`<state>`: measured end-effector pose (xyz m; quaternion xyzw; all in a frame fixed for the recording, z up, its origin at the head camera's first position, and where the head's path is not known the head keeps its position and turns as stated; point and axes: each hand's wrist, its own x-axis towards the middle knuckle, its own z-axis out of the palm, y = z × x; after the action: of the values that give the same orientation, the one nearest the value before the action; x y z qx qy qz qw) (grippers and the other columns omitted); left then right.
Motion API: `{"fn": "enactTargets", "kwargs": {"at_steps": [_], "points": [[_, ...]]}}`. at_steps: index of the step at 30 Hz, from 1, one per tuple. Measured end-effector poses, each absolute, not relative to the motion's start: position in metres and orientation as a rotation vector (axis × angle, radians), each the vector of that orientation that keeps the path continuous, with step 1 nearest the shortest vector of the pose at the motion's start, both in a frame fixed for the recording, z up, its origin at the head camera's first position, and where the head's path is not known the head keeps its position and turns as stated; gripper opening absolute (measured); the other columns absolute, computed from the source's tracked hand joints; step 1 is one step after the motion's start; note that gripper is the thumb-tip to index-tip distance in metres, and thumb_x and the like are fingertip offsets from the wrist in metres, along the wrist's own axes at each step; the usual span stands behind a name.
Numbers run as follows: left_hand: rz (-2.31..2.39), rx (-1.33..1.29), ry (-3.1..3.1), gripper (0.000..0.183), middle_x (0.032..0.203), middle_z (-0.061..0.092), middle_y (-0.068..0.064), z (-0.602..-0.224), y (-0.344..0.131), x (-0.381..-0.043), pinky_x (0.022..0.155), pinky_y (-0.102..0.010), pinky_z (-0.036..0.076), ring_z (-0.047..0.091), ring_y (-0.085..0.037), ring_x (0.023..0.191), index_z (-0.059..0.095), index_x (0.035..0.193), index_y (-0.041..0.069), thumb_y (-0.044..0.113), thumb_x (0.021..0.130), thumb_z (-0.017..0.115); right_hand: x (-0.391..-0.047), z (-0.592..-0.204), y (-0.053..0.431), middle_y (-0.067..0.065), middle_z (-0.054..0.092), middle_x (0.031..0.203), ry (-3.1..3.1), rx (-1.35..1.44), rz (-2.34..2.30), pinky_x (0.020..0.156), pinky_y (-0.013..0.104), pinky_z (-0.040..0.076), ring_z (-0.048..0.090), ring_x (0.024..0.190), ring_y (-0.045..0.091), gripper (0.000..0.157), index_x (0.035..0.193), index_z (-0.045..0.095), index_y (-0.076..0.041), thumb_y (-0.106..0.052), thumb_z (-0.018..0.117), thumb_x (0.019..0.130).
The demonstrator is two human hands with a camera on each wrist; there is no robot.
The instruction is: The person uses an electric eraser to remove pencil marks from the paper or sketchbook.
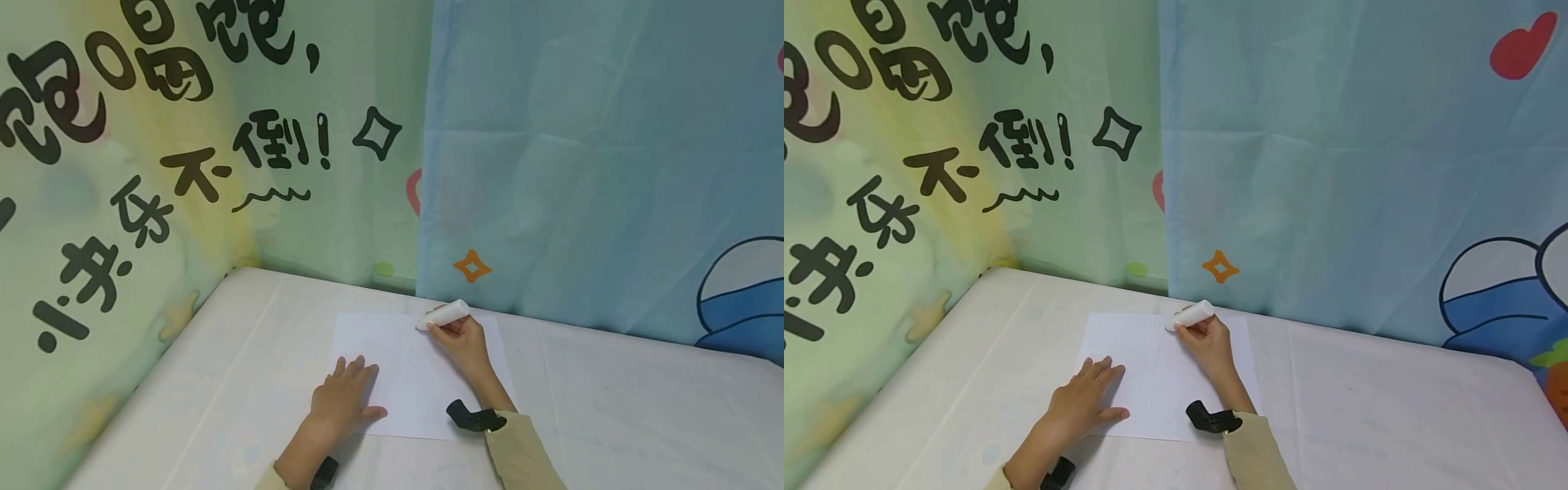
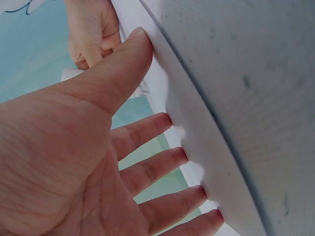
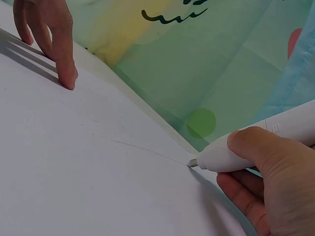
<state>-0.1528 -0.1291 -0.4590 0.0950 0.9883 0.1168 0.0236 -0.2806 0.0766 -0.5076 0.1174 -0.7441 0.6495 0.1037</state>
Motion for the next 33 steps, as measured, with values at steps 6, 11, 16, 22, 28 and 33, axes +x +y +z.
{"fn": "enactTargets", "kwargs": {"at_steps": [6, 11, 16, 22, 28, 33], "points": [[0.351, 0.286, 3.055, 0.068, 0.143, 0.05, -0.014, -0.4596, -0.1288, -0.1534, 0.096, -0.054, 0.049, 0.045, -0.042, 0.133, 0.055, 0.135, 0.012, 0.046, 0.08, 0.075, -0.2803, -0.5071, 0.0771, 0.036, 0.063, 0.106, -2.192, 0.343, 1.943, 0.074, 0.009, 0.051, 0.06, 0.08, -0.008, 0.034, 0.111, 0.057, 0.017, 0.012, 0.071, 0.08], [0.35, 0.286, 3.059, 0.067, 0.143, 0.051, -0.013, -0.46, -0.1288, -0.1537, 0.095, -0.054, 0.05, 0.045, -0.042, 0.132, 0.055, 0.135, 0.013, 0.046, 0.08, 0.075, -0.28, -0.5071, 0.0775, 0.036, 0.064, 0.106, -2.169, 0.36, 1.949, 0.073, 0.009, 0.051, 0.061, 0.081, -0.005, 0.035, 0.112, 0.057, 0.017, 0.013, 0.071, 0.079], [0.338, 0.294, 3.063, 0.068, 0.142, 0.051, -0.013, -0.4591, -0.1283, -0.1533, 0.095, -0.054, 0.05, 0.046, -0.042, 0.132, 0.056, 0.135, 0.013, 0.047, 0.079, 0.075, -0.2804, -0.5077, 0.078, 0.036, 0.064, 0.107, -2.167, 0.359, 1.959, 0.073, 0.009, 0.051, 0.062, 0.081, -0.004, 0.037, 0.112, 0.057, 0.017, 0.014, 0.072, 0.079], [0.351, 0.268, 3.048, 0.068, 0.143, 0.051, -0.013, -0.4578, -0.1276, -0.1534, 0.096, -0.054, 0.049, 0.045, -0.042, 0.133, 0.056, 0.135, 0.013, 0.046, 0.079, 0.076, -0.2793, -0.5067, 0.078, 0.035, 0.064, 0.107, -2.205, 0.332, 1.959, 0.074, 0.01, 0.051, 0.063, 0.081, -0.003, 0.035, 0.113, 0.057, 0.016, 0.011, 0.071, 0.081], [0.357, 0.253, 3.046, 0.068, 0.143, 0.051, -0.013, -0.4578, -0.1277, -0.1532, 0.096, -0.054, 0.049, 0.044, -0.041, 0.133, 0.056, 0.135, 0.013, 0.046, 0.079, 0.076, -0.2803, -0.5079, 0.0772, 0.035, 0.064, 0.107, -2.202, 0.352, 1.953, 0.073, 0.009, 0.051, 0.063, 0.081, -0.003, 0.035, 0.113, 0.056, 0.017, 0.011, 0.071, 0.081], [0.364, 0.252, 3.048, 0.068, 0.143, 0.051, -0.013, -0.4595, -0.1289, -0.154, 0.095, -0.054, 0.05, 0.044, -0.041, 0.133, 0.056, 0.135, 0.013, 0.046, 0.079, 0.076, -0.2792, -0.5073, 0.0767, 0.036, 0.064, 0.106, -2.186, 0.353, 1.958, 0.074, 0.009, 0.051, 0.064, 0.082, -0.002, 0.035, 0.112, 0.057, 0.016, 0.012, 0.071, 0.08]]}}
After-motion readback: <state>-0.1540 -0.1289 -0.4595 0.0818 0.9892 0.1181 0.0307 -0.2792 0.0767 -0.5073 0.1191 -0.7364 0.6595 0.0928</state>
